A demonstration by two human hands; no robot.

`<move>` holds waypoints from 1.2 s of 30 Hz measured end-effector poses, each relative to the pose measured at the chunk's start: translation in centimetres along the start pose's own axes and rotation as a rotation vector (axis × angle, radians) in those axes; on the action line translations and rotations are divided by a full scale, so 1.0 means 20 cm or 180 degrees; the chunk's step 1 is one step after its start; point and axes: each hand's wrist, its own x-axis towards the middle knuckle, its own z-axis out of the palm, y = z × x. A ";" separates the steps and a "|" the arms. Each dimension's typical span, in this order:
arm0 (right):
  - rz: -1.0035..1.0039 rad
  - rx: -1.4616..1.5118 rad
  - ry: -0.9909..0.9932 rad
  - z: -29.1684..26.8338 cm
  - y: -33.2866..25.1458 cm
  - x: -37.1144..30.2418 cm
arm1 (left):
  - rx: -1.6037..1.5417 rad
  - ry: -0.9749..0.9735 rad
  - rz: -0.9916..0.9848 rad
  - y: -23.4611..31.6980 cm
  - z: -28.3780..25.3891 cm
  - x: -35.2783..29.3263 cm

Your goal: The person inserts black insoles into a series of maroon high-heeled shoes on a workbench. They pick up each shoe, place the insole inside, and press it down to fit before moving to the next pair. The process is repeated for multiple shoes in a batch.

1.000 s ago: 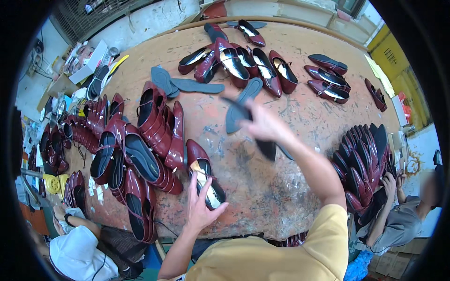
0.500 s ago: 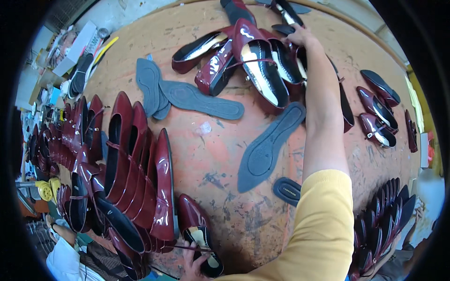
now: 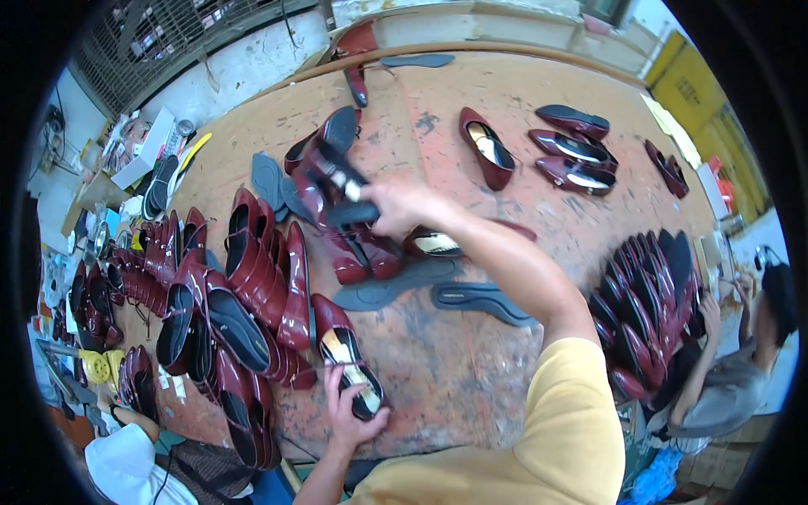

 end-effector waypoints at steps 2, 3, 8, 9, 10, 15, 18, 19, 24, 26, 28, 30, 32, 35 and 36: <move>-0.0361 -0.0239 -0.0268 0.06 -0.11 -0.22 | -0.0007 -0.0013 0.0139 0.03 -0.01 0.00; -0.0534 -0.0171 -0.0668 0.00 -0.19 -0.29 | 0.0112 0.0064 0.0247 0.05 -0.03 0.03; 0.0988 -0.0519 0.1818 -0.17 0.44 -0.31 | 0.0149 0.0160 0.0028 0.11 0.02 -0.10; 0.1340 -0.1298 0.2122 -0.10 0.72 -0.38 | 0.0101 0.0102 0.0038 0.10 0.04 -0.12; 0.1765 -0.1533 0.1481 -0.06 1.02 -0.48 | -0.0008 0.0026 0.0069 0.12 0.06 -0.11; 0.1092 -0.1530 0.1124 0.20 0.93 -0.48 | 0.0035 0.0061 0.0004 0.13 0.05 -0.14; 0.0870 -0.0746 0.0756 0.19 0.76 -0.53 | 0.0054 0.0120 0.0099 0.12 0.05 -0.10; 0.0839 -0.0361 0.0692 0.20 0.70 -0.56 | 0.0056 0.0116 0.0089 0.12 0.05 -0.10; -0.0068 -0.1155 0.0604 0.30 0.46 -0.62 | 0.0078 0.0169 0.0106 0.11 0.06 -0.04; 0.0009 -0.1126 0.0799 0.34 0.49 -0.61 | 0.0043 0.0210 0.0064 0.10 0.07 -0.05; 0.0109 -0.1065 0.1002 0.36 0.54 -0.57 | 0.0112 0.0180 -0.0016 0.10 0.07 -0.07; 0.0371 -0.0901 0.1141 0.37 0.56 -0.53 | 0.0212 0.0146 -0.0034 0.10 0.03 -0.07; 0.0527 -0.0530 0.1287 0.40 0.67 -0.55 | 0.0040 0.0136 -0.0090 0.11 0.04 -0.07; 0.0401 0.0430 0.1680 0.42 0.74 -0.54 | -0.0025 -0.0060 -0.0124 0.13 0.02 -0.09; 0.0409 0.0289 0.1713 0.43 0.77 -0.54 | -0.0055 -0.0170 -0.0134 0.11 0.03 -0.12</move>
